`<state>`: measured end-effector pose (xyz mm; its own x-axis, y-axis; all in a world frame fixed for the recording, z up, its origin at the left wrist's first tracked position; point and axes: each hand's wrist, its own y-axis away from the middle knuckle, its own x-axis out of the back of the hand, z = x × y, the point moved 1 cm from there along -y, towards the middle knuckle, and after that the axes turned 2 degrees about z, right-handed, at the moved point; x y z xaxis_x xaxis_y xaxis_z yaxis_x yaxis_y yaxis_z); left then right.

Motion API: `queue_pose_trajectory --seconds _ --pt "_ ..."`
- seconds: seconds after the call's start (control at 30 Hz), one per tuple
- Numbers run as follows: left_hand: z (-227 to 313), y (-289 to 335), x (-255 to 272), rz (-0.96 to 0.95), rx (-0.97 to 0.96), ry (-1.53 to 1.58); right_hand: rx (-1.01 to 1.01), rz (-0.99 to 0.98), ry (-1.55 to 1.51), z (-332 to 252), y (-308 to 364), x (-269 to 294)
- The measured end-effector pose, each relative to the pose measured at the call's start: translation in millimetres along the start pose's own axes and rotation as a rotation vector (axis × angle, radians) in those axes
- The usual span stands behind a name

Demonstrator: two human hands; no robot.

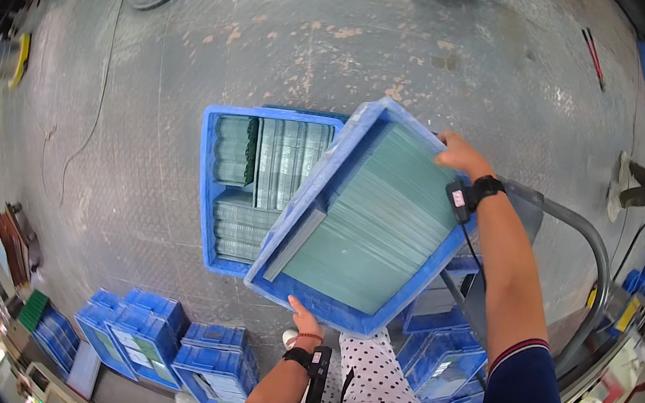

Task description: Manually lift and stack crates of glass or metal components onto a trolley and move them across the factory floor.

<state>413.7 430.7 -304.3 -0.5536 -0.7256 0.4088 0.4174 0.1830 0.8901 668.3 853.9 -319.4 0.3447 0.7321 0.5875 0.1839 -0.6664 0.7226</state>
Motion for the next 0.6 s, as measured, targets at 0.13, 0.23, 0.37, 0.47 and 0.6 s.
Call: queue_pose_trajectory --seconds 0.13,0.23,0.37,0.47,0.6 --pt "-8.9 -33.1 24.9 -0.057 -0.002 -0.012 -0.203 0.268 0.217 -64.9 38.1 5.6" --pt "1.7 -15.6 7.1 -0.125 -0.024 -0.018 -0.170 0.451 0.093 -84.4 88.7 -10.7" --pt "14.4 -3.4 3.3 -0.168 0.001 -0.106 0.266 0.483 -0.449 -130.4 201.7 -57.3" --pt "11.0 -0.9 7.7 -0.305 -0.023 -0.030 0.323 0.301 -0.616 -163.8 308.7 -46.7" --pt "15.5 -8.3 11.3 -0.427 0.030 0.057 0.251 1.077 -0.104 -129.8 437.5 24.1"
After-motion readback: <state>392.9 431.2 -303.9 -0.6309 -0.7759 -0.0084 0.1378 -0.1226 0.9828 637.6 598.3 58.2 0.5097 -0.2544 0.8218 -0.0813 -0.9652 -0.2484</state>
